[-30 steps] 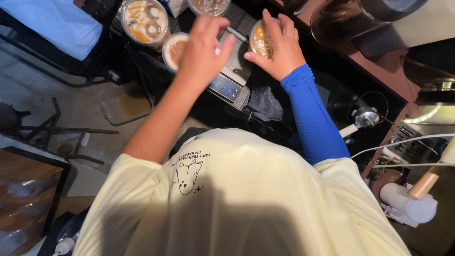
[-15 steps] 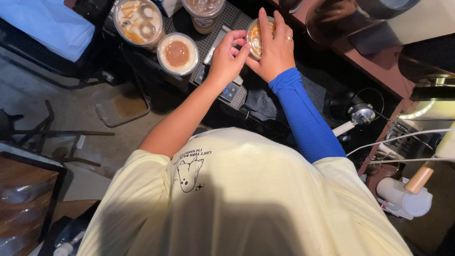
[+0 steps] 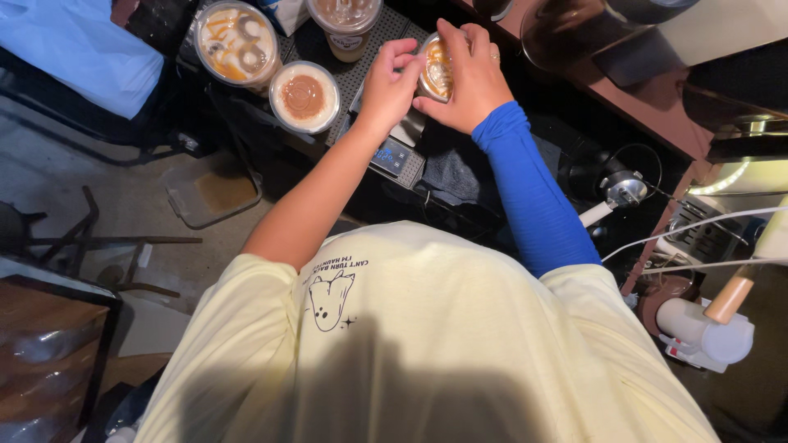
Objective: The person prepares multiple coffee drinks by pouring liquids into cups, adding syrups from squeeze bottles, and mixing ingredients.
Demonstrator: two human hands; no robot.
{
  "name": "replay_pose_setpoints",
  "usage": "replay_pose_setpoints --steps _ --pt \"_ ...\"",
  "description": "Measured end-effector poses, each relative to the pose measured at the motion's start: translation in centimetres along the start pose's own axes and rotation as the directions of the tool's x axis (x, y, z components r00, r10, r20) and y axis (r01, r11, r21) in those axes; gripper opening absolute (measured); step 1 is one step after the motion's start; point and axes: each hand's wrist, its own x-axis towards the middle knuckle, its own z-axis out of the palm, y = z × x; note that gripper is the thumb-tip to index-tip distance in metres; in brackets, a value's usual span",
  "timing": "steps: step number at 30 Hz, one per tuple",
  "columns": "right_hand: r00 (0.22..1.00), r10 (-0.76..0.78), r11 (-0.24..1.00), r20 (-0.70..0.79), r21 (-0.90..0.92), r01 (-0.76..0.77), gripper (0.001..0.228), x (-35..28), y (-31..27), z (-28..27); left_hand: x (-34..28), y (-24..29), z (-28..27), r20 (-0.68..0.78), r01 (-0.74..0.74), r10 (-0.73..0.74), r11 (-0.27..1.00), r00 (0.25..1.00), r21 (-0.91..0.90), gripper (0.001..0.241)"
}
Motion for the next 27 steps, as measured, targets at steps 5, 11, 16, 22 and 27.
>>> replay_pose_setpoints --steps 5,11,16,22,27 --pt "0.976 0.105 0.994 0.191 0.005 -0.108 0.099 1.8 -0.6 -1.6 -5.9 8.9 -6.5 0.268 -0.307 0.225 0.898 0.937 0.316 0.061" --pt "0.982 0.109 0.993 0.153 0.018 -0.113 0.099 2.5 -2.6 -0.3 -5.5 14.7 -17.0 0.498 -0.632 0.396 0.382 0.771 0.675 0.054" --pt "0.969 0.212 0.977 0.125 -0.017 -0.212 0.102 2.9 -5.2 1.1 -3.2 13.1 -19.6 0.664 -0.758 0.375 0.227 0.647 0.611 0.078" --pt "0.875 0.459 0.888 0.155 -0.097 -0.449 0.116 3.6 -7.6 2.1 -0.5 10.7 -19.7 0.774 -0.790 0.164 0.056 0.611 0.611 0.084" --pt "0.938 0.288 0.935 0.194 -0.268 -0.232 0.118 4.1 -6.6 1.9 0.5 10.3 -19.6 0.837 -0.841 0.093 0.008 0.539 0.540 0.101"
